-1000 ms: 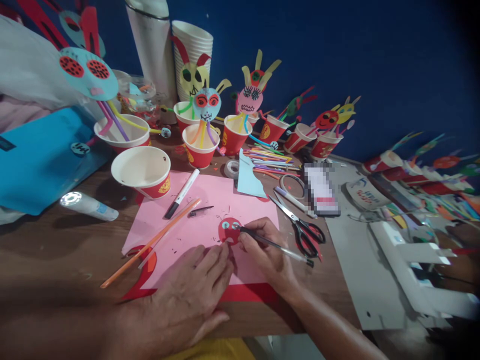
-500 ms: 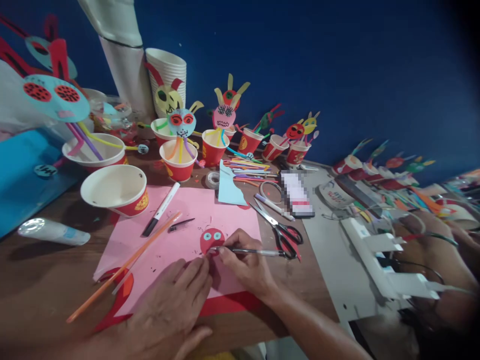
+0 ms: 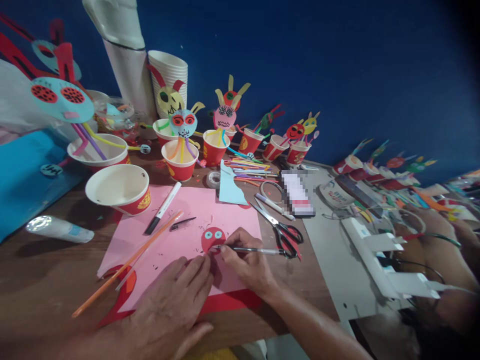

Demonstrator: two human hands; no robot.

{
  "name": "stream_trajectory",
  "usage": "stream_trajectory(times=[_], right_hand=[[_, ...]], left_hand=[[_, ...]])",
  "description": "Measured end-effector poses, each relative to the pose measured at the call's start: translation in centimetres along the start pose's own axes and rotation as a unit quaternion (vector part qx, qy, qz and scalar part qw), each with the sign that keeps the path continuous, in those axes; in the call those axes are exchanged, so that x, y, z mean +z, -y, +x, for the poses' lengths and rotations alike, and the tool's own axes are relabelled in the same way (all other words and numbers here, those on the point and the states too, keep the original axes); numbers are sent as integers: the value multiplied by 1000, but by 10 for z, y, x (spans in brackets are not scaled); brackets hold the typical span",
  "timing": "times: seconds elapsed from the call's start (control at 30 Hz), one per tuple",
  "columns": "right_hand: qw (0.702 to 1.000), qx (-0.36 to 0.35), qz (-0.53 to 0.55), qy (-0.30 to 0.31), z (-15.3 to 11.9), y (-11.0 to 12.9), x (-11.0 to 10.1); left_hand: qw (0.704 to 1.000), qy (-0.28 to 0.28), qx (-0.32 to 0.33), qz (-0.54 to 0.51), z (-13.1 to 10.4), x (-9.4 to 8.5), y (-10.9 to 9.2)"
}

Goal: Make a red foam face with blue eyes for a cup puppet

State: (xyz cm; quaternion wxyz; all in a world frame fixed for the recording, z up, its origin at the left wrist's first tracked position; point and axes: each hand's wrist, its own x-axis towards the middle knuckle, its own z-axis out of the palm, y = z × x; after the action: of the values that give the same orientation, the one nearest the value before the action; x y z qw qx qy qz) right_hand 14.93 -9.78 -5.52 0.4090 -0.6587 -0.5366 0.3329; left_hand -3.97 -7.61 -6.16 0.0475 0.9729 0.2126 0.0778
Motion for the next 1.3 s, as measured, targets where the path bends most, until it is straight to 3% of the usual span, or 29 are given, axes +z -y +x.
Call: stream_trajectory(times=[0.3,0.53,0.73,1.07,1.3], right_hand=[[1000,5,-6,8,0,-1,0],[1000,-9,-12,8,0,-2,0],[1000,-9,-1,-16,0,-2,-4],[979,-108,-150,-83,2,-2,-9],[936,-184,-296,-45,-3,-5,-12]], left_hand=[[1000,7,4,-3,2,-6,0],[1000,-18,0,2,-2,1,-1],[998,51,1,-24,-2,-4,1],[993,105,11,-44,2,-13,1],[993,110,13,-46,5,-16,1]])
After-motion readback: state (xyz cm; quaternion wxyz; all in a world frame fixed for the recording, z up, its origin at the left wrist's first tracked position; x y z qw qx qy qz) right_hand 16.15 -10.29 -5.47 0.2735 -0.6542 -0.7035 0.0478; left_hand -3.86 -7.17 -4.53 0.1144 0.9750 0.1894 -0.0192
